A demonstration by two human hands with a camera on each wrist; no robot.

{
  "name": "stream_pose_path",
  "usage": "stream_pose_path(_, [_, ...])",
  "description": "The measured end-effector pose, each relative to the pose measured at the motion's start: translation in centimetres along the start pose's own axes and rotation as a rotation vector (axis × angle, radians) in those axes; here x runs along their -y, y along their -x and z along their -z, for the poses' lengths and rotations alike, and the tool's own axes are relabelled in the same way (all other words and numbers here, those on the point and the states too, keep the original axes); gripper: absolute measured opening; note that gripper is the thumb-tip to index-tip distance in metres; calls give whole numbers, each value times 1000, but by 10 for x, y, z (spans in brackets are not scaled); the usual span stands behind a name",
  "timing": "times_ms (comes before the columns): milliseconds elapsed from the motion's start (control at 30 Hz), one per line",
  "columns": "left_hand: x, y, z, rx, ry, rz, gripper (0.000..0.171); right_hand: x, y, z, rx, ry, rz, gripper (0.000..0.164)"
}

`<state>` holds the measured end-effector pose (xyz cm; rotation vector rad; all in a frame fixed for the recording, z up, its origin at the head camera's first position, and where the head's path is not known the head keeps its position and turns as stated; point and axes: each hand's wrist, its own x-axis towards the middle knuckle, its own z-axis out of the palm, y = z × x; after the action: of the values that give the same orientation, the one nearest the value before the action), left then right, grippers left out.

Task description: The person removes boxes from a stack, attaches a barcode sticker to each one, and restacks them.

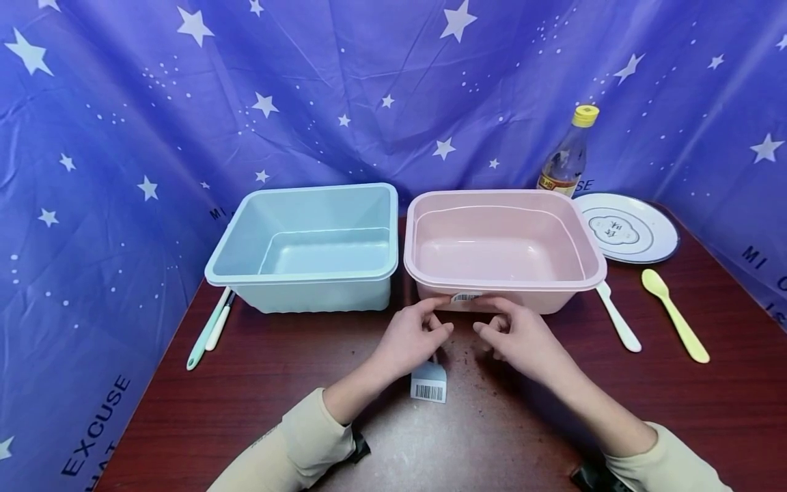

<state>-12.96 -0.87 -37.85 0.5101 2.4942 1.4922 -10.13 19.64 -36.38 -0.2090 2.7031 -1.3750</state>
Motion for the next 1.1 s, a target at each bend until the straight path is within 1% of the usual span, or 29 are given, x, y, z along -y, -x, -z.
stream_pose_path(167, [1,0,0,-48,-55,-18,47,-2,-1,0,8,-17,18,49])
stream_pose_path(300, [1,-1,0,-38,-75,-15,49,-4,-2,-2,25,-24,52,51])
stream_pose_path(400, [0,0,1,-37,-133,-5,51,-6,-2,-3,40,-27,69,52])
stream_pose_path(500, [-2,1,2,-55,-208,-3,50,-6,-2,-4,48,-33,71,53])
stream_pose_path(567, [-2,1,3,-63,-226,-11,47,-6,-2,-3,50,-35,71,54])
stream_pose_path(667, [-1,1,3,-52,-213,-17,45,-5,-1,-1,49,-27,74,53])
stream_pose_path(767, [-1,0,4,-29,-202,-17,48,-4,-1,1,40,-9,82,52])
stream_pose_path(833, [0,0,4,-11,-207,-21,46,-3,0,1,36,-4,87,51])
stream_pose_path(967, [-1,0,8,30,-218,-38,30,-2,0,0,57,3,97,46])
stream_pose_path(1033, [-1,0,11,47,-217,-40,22,-2,1,-2,78,16,103,41])
stream_pose_path(1100, [-1,0,14,56,-227,-38,18,-3,1,-3,109,18,107,37])
